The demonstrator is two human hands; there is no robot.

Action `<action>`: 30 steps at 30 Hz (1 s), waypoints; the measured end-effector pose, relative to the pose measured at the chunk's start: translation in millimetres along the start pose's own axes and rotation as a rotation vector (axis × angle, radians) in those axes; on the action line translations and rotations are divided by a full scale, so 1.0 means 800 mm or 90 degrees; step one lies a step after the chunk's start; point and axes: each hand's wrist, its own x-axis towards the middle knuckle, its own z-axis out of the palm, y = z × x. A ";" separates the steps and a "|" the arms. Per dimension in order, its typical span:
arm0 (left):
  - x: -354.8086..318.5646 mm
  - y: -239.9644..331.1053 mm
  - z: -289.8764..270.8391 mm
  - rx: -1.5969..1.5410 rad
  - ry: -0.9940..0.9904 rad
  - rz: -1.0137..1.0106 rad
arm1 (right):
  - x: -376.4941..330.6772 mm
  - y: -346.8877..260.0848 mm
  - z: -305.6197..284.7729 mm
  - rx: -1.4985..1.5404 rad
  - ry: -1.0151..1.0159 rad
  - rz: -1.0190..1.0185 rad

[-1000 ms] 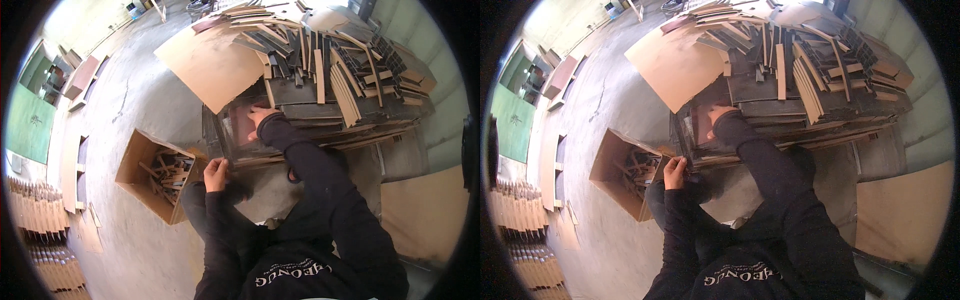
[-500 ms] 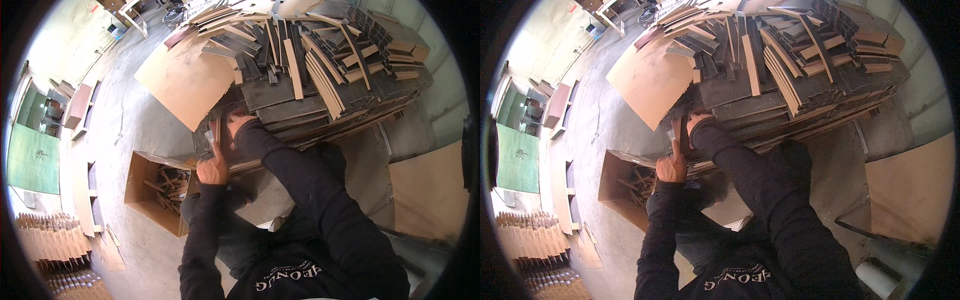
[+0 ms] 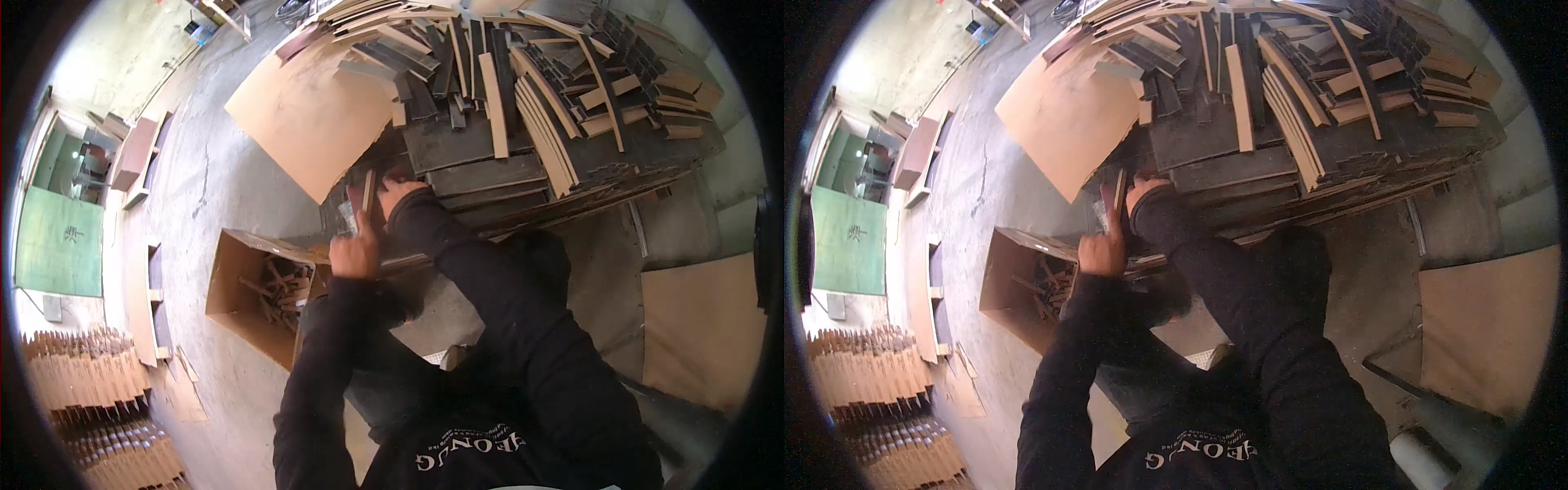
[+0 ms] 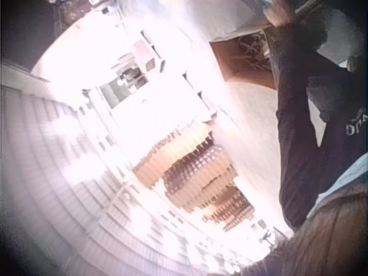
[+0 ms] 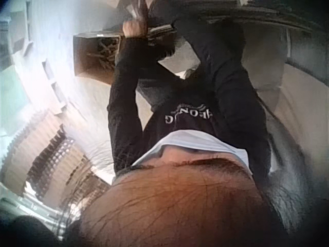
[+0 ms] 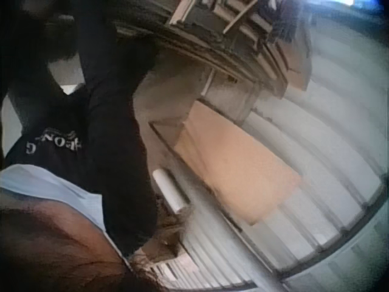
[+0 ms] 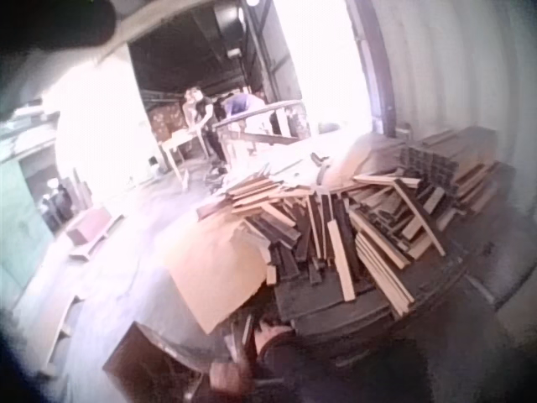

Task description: The person sands the narrow edges of small wooden slats using a piece of sandpaper held in their right hand, then places each sanded slat into a cardboard box.

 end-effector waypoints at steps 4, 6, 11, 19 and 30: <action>0.005 0.003 0.001 -0.050 -0.044 -0.027 | 0.001 0.005 0.000 0.010 -0.008 0.008; -0.028 0.009 -0.003 -0.013 -0.017 0.006 | 0.001 0.014 -0.006 0.019 0.006 0.013; 0.034 -0.001 0.018 -0.024 0.018 -0.076 | 0.008 0.005 0.005 -0.007 -0.006 -0.002; 0.005 0.013 0.008 -0.001 0.057 -0.038 | -0.002 0.018 0.008 0.022 0.022 -0.004; 0.032 0.009 0.019 -0.019 0.039 -0.125 | -0.006 0.008 0.011 0.058 0.067 -0.025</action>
